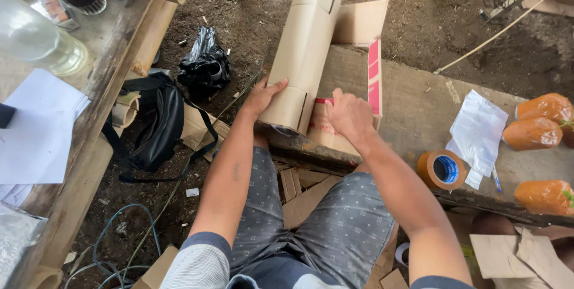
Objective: The person cuts a printed cardboard box with scissors, wraps a cylindrical orange object inside the cardboard, folds the cardboard into a tube, and secures it with multiple strips of brown packing tape.
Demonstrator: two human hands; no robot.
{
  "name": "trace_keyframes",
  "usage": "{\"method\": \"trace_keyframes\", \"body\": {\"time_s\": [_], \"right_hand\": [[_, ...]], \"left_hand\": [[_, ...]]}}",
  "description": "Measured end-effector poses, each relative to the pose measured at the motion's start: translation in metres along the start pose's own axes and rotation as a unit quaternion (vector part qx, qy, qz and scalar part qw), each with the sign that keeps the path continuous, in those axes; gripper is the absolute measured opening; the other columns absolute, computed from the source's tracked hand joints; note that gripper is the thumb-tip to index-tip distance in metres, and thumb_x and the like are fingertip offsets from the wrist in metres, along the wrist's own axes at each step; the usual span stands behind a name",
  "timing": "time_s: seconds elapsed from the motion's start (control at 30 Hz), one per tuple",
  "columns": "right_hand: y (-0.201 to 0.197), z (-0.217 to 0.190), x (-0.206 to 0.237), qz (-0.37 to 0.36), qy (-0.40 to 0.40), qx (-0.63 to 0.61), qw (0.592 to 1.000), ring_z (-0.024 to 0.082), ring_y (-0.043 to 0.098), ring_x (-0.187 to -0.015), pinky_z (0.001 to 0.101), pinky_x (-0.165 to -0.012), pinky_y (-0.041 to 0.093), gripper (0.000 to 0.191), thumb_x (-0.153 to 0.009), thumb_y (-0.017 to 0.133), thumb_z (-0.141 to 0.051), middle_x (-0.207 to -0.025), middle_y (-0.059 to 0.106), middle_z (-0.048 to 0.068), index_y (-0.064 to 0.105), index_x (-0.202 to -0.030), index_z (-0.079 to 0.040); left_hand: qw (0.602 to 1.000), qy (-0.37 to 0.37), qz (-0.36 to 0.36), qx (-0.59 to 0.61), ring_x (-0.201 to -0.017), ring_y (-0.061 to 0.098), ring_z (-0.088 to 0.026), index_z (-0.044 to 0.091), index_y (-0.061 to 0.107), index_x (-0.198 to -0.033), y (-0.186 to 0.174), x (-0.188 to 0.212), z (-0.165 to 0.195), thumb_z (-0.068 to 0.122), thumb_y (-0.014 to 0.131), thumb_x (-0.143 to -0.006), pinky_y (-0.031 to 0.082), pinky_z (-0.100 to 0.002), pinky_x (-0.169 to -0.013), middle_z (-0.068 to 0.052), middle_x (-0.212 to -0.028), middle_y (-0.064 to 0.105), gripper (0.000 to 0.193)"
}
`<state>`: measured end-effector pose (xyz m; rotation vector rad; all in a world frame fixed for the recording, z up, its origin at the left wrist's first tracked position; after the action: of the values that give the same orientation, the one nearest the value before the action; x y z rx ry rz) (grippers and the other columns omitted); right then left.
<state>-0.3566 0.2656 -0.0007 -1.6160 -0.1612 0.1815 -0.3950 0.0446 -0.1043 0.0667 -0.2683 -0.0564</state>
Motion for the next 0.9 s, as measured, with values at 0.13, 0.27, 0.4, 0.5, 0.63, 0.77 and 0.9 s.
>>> {"method": "trace_keyframes", "body": {"time_s": [0.13,0.27,0.4,0.5,0.63,0.77,0.9], "right_hand": [[0.036,0.039,-0.012,-0.116,0.067,0.034,0.990,0.038,0.073,-0.091,0.0532,-0.084,0.056,0.044,-0.103,0.056,-0.048,-0.094,0.073,0.019,0.066,-0.109,-0.007],[0.036,0.034,-0.040,0.050,-0.045,-0.030,0.997,0.039,0.063,-0.112,0.0516,-0.087,0.050,0.046,-0.086,0.063,-0.038,-0.119,0.068,0.021,0.068,-0.122,-0.011],[0.082,0.021,-0.056,-0.018,0.076,-0.419,0.905,0.034,0.060,-0.131,0.0427,-0.111,0.044,0.070,-0.103,0.050,-0.062,-0.134,0.065,0.020,0.059,-0.139,-0.002],[0.083,0.000,-0.051,-0.023,0.096,-0.444,0.891,0.035,0.062,-0.125,0.0423,-0.104,0.048,0.095,-0.090,0.060,-0.070,-0.131,0.059,0.026,0.046,-0.142,0.008],[0.073,-0.019,-0.052,-0.016,0.107,-0.393,0.913,0.037,0.063,-0.112,0.0434,-0.094,0.052,0.102,-0.083,0.054,-0.074,-0.123,0.058,0.029,0.046,-0.150,0.003],[0.075,-0.014,-0.059,0.038,0.113,-0.426,0.897,0.034,0.059,-0.110,0.0398,-0.103,0.047,0.091,-0.098,0.044,-0.071,-0.119,0.056,0.028,0.048,-0.155,-0.001],[0.100,0.001,-0.051,-0.032,0.099,-0.592,0.799,0.019,0.061,-0.120,0.0334,-0.104,0.045,0.080,-0.097,0.045,-0.067,-0.129,0.065,0.012,0.061,-0.139,-0.001]], "left_hand": [[0.999,-0.001,0.020,-0.033,-0.107,0.072,-0.022,0.011,0.059,-0.143,0.002,0.002,0.002,0.054,0.077,-0.078,0.055,-0.035,-0.094,-0.013,-0.124,0.073,0.080],[0.997,-0.021,0.045,-0.053,-0.110,0.070,-0.025,0.012,0.049,-0.149,0.010,0.001,0.004,0.049,0.079,-0.075,0.053,-0.036,-0.095,-0.014,-0.127,0.069,0.088],[0.997,0.009,0.053,-0.060,-0.115,0.069,-0.027,0.004,0.045,-0.147,0.024,0.000,0.015,0.047,0.082,-0.077,0.054,-0.039,-0.098,-0.017,-0.130,0.068,0.090],[0.998,-0.010,0.029,-0.059,-0.113,0.070,-0.027,0.004,0.047,-0.147,0.028,-0.001,0.011,0.049,0.078,-0.077,0.056,-0.040,-0.097,-0.017,-0.129,0.069,0.088],[0.999,-0.014,-0.031,-0.033,-0.115,0.070,-0.026,0.004,0.049,-0.148,0.021,0.003,0.011,0.053,0.074,-0.081,0.055,-0.039,-0.097,-0.017,-0.132,0.068,0.086],[0.999,-0.020,-0.025,-0.017,-0.116,0.069,-0.026,0.004,0.049,-0.150,0.022,0.001,0.010,0.056,0.078,-0.076,0.054,-0.039,-0.098,-0.018,-0.133,0.067,0.095],[0.996,-0.053,0.063,-0.036,-0.118,0.069,-0.031,-0.002,0.030,-0.152,0.029,-0.007,0.000,0.055,0.082,-0.068,0.055,-0.040,-0.100,-0.023,-0.134,0.063,0.114]]}}
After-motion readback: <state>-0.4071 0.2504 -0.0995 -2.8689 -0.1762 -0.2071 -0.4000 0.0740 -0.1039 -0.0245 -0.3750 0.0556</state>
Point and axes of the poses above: each hand's wrist, its own x-axis away from the middle knuckle, its own y-axis out of the palm, z = x × y, the point moved 10 cm from there along -x, towards the middle knuckle
